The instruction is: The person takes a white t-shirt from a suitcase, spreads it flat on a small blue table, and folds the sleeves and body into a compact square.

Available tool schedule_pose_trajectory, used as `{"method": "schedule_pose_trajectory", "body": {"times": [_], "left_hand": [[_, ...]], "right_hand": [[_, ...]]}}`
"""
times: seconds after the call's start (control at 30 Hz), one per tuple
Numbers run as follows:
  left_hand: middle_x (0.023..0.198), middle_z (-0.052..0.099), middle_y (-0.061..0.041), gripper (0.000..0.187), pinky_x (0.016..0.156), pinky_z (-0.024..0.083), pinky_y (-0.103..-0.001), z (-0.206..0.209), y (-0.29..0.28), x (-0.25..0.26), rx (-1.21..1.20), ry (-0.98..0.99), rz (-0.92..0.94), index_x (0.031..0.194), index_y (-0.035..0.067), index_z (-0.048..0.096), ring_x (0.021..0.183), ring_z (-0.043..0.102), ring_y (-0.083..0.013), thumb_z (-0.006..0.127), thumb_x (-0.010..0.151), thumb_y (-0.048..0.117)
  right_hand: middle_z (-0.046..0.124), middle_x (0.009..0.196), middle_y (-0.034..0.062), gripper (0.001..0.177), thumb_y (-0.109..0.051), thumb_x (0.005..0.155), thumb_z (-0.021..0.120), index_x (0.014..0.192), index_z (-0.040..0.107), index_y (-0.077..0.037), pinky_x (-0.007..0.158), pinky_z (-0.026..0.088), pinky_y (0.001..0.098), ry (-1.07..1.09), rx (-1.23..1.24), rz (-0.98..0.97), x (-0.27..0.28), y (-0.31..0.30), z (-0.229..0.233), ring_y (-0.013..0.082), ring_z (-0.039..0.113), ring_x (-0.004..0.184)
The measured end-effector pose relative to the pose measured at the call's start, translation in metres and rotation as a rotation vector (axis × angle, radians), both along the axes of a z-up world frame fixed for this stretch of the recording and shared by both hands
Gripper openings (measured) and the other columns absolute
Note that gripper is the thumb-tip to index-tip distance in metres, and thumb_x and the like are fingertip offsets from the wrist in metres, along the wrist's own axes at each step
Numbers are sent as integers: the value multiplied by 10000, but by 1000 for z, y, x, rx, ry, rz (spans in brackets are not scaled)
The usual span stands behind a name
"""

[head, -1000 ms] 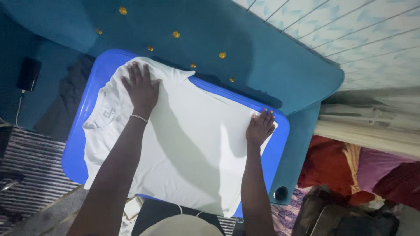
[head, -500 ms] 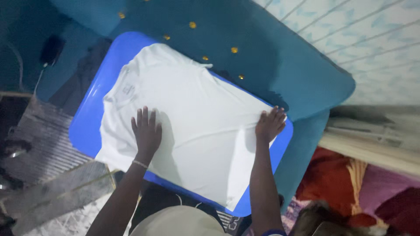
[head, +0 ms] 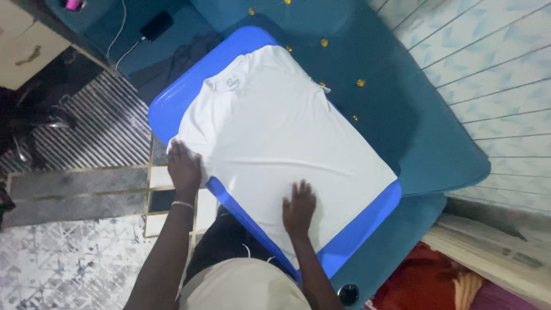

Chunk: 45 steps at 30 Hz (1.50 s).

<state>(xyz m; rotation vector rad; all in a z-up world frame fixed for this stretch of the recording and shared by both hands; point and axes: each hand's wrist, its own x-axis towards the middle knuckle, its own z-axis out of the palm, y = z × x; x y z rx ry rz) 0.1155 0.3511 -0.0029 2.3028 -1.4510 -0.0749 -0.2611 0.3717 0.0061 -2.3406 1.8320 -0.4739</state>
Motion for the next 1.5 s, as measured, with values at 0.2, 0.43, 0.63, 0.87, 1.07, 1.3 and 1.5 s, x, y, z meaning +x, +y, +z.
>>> {"method": "schedule_pose_trajectory", "body": {"times": [0.2,0.43,0.63,0.87,1.07,1.3,1.5], "left_hand": [[1195,622,-213,235,1103,432,-525,-39,11,16,-167,195,186,1116,-29,637,1250,548,-419,688,953,133],[1061,619,-189,134,880,460,-560,-19,20,27,5,148,355,932,39,640,1032,584,-408,707,894,149],[1145,625,-170,206,1085,406,-515,-1,-42,4,-296,214,-41,1097,25,669,1167,572,-406,618,906,81],[1158,656,-198,378,947,458,-504,38,-167,18,-246,189,-156,1173,38,705,1094,589,-386,595,811,44],[933,603,-150,246,792,496,-498,35,-212,69,54,208,-83,1104,99,715,917,615,-357,587,895,88],[907,627,-153,111,745,496,-521,21,-229,85,87,239,-6,1002,53,686,881,636,-379,579,986,79],[941,634,-158,205,881,498,-502,18,-185,54,103,336,-159,1090,78,696,967,636,-368,648,894,114]], "right_hand": [[406,1575,197,619,-333,969,580,1502,446,-48,1189,241,566,60,95,110,14,32,30,377,345,1477],[630,1181,100,275,-257,913,640,1144,671,-112,1034,377,545,45,200,-63,29,1,41,330,535,1192],[626,1143,168,227,-153,924,628,1128,640,-54,999,443,518,-146,-120,131,85,-118,18,377,573,1133],[639,1081,182,275,-106,983,579,1248,627,-51,873,511,481,-170,-1,280,200,-317,-6,380,612,1026],[652,1052,164,433,-185,938,628,1365,608,-119,777,528,495,-63,146,292,255,-413,-12,385,654,939],[684,1180,153,239,-145,976,617,1198,662,-70,963,511,477,-346,183,247,271,-434,-38,371,644,1120],[639,1327,169,345,-130,960,618,1297,626,-61,1125,442,478,-179,-88,113,232,-439,-39,364,578,1285]]}}
